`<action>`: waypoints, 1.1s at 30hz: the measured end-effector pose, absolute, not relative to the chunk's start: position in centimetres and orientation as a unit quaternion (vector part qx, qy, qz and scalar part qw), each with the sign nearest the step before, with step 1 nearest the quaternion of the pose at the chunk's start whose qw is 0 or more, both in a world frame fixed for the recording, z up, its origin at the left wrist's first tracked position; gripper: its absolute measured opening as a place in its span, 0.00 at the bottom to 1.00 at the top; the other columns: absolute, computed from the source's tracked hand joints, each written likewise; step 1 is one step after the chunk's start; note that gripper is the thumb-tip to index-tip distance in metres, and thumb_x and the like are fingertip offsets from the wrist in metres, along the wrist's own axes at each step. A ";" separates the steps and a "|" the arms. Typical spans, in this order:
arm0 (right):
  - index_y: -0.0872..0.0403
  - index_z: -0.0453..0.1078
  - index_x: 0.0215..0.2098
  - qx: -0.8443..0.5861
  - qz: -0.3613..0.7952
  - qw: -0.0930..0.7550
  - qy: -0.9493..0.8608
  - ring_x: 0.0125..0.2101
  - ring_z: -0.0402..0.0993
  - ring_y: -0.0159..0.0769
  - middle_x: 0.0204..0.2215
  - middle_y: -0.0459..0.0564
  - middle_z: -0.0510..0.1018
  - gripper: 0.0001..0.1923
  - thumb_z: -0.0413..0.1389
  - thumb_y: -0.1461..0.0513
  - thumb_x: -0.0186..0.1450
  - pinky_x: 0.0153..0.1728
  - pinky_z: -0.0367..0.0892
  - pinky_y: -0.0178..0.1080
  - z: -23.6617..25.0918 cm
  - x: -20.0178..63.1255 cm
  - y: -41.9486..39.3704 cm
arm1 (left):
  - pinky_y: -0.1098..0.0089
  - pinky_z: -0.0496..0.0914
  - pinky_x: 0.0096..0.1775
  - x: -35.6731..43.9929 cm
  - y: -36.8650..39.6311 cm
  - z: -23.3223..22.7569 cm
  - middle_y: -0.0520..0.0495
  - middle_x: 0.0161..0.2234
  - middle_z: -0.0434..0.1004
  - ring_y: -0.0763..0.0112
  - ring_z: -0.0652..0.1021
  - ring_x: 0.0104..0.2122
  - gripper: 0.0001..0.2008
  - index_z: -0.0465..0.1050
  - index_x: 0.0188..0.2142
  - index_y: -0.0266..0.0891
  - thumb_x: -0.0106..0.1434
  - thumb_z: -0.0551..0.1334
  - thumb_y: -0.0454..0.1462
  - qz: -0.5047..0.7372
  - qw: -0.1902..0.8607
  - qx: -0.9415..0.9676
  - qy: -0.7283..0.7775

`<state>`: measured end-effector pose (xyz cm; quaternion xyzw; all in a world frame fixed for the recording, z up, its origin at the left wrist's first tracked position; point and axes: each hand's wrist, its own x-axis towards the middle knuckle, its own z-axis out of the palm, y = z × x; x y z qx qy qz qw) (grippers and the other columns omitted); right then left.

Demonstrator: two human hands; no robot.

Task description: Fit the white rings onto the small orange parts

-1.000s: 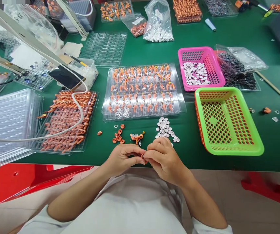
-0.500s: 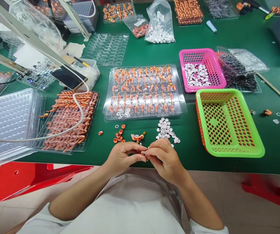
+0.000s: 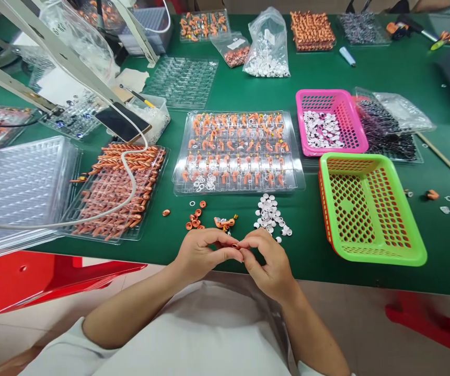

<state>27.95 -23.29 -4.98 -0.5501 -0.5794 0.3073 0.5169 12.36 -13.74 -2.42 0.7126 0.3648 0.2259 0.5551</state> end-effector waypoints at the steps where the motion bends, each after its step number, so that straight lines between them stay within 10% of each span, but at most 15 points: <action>1: 0.51 0.69 0.42 -0.551 0.311 0.517 -0.577 0.34 0.71 0.37 0.33 0.49 0.73 0.07 0.52 0.67 0.68 0.34 0.69 0.40 -5.0 27.9 -23.3 | 0.75 0.66 0.25 12.4 -13.8 -2.5 0.51 0.22 0.81 0.73 0.74 0.20 0.07 0.83 0.27 0.43 0.51 0.73 0.43 0.226 0.554 0.712 0.368; 24: 0.51 0.67 0.36 -0.546 0.432 0.515 -0.500 0.30 0.66 0.33 0.30 0.46 0.69 0.05 0.51 0.64 0.69 0.31 0.63 0.36 -5.0 27.6 -23.6 | 0.77 0.63 0.24 12.3 -13.8 -2.4 0.52 0.19 0.77 0.77 0.71 0.20 0.11 0.78 0.21 0.37 0.48 0.74 0.41 0.194 0.570 0.697 0.390; 33: 0.51 0.68 0.38 -0.565 0.273 0.525 -0.574 0.31 0.69 0.35 0.29 0.47 0.72 0.08 0.54 0.70 0.64 0.33 0.66 0.40 -4.8 27.3 -23.4 | 0.76 0.66 0.26 12.1 -13.8 -2.2 0.51 0.22 0.79 0.75 0.73 0.23 0.08 0.80 0.23 0.38 0.47 0.75 0.39 0.171 0.640 0.631 0.403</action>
